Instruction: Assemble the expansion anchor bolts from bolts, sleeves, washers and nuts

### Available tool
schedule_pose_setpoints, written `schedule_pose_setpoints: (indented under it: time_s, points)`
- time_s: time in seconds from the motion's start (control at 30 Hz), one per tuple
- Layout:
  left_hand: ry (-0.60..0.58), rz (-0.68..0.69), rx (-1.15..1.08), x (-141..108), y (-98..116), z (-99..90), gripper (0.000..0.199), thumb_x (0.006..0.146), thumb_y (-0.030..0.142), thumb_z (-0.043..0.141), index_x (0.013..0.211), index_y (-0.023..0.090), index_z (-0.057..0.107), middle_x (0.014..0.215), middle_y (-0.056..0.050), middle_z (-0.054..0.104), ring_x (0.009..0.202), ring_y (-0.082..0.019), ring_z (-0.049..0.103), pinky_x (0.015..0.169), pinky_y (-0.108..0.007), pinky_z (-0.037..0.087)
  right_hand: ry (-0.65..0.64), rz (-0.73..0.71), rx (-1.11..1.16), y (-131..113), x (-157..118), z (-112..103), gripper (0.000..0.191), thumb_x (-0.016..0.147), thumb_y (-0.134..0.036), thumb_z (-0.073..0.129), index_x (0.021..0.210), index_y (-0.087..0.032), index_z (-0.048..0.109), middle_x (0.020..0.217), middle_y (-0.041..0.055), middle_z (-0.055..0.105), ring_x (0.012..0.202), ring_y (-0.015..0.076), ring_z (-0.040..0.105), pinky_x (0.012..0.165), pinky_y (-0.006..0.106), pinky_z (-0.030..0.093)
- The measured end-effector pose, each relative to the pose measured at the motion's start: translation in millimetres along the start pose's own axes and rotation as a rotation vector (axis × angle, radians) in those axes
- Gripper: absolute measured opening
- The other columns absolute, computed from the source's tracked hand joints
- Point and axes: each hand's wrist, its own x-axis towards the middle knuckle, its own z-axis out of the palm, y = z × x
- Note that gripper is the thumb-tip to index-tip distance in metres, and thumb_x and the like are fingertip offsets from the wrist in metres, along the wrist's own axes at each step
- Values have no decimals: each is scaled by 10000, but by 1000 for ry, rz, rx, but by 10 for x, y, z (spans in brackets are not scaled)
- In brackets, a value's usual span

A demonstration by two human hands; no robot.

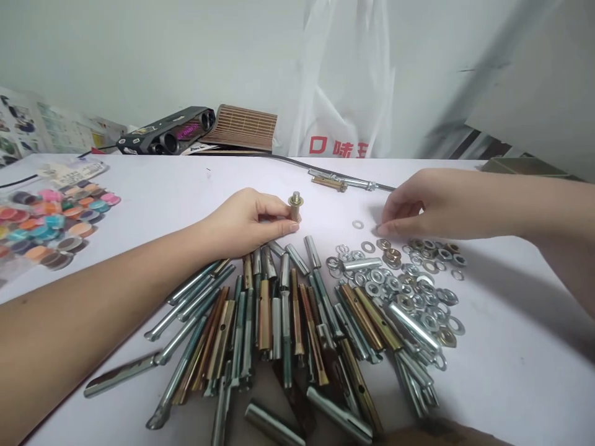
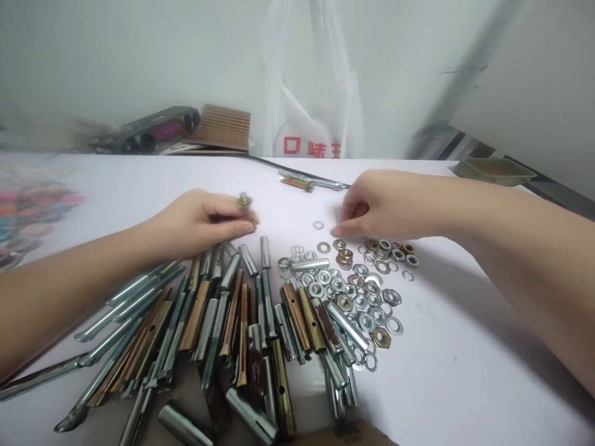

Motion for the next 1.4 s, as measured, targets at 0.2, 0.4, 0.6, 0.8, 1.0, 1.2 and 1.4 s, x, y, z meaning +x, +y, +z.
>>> schedule_pose_setpoints:
  time_s: [0.2, 0.4, 0.6, 0.8, 1.0, 1.2, 1.4]
  points:
    - [-5, -23, -8, 11, 14, -1, 272, 872, 381, 695, 1002, 180, 824, 941, -16, 783, 852, -147, 680, 782, -255, 482, -111, 51, -150, -141, -120, 21, 455, 856, -642, 663, 695, -222, 732, 608, 41, 639, 517, 159, 538, 491, 329, 398]
    - [5, -16, -4, 0, 17, 5, 279, 879, 397, 682, 963, 168, 819, 905, -16, 769, 828, -145, 660, 764, -264, 458, 7, 33, -117, -198, -95, -121, 400, 784, -650, 736, 845, -259, 793, 768, 43, 719, 586, 174, 615, 516, 338, 448]
    - [-30, 10, -45, 1, -1, 5, 276, 884, 384, 669, 940, 147, 798, 862, -14, 744, 801, -134, 638, 746, -263, 451, 378, -308, 139, -870, -26, -151, 185, 784, -381, 796, 893, -232, 804, 834, 48, 749, 653, 168, 633, 580, 324, 477]
    - [-42, 65, -49, 6, -40, -7, 269, 902, 370, 634, 862, 142, 772, 826, -5, 731, 766, -107, 622, 754, -234, 458, 465, -579, 268, -1013, 226, 106, 93, 815, -292, 736, 812, -220, 796, 808, 51, 751, 758, 217, 688, 719, 383, 566]
    - [-26, 102, 39, 11, -9, -1, 263, 901, 346, 621, 799, 143, 754, 780, -3, 714, 739, -110, 608, 758, -243, 447, 591, -681, 346, -930, 216, 185, 145, 837, -288, 734, 931, -220, 820, 895, 44, 771, 812, 225, 702, 823, 410, 583]
    - [-3, 96, 62, 9, -10, 14, 266, 899, 356, 619, 881, 153, 790, 859, -13, 751, 792, -134, 640, 768, -261, 458, 588, -686, 346, -968, 224, 260, 188, 835, -274, 727, 980, -190, 812, 946, 56, 776, 860, 227, 711, 833, 395, 595]
    - [-12, 117, 29, -9, -17, 1, 262, 899, 351, 619, 859, 156, 790, 887, -26, 764, 812, -149, 661, 774, -265, 481, 725, -620, 547, -933, 220, 469, 151, 829, -238, 757, 962, -202, 819, 925, 27, 784, 864, 214, 734, 849, 383, 619]
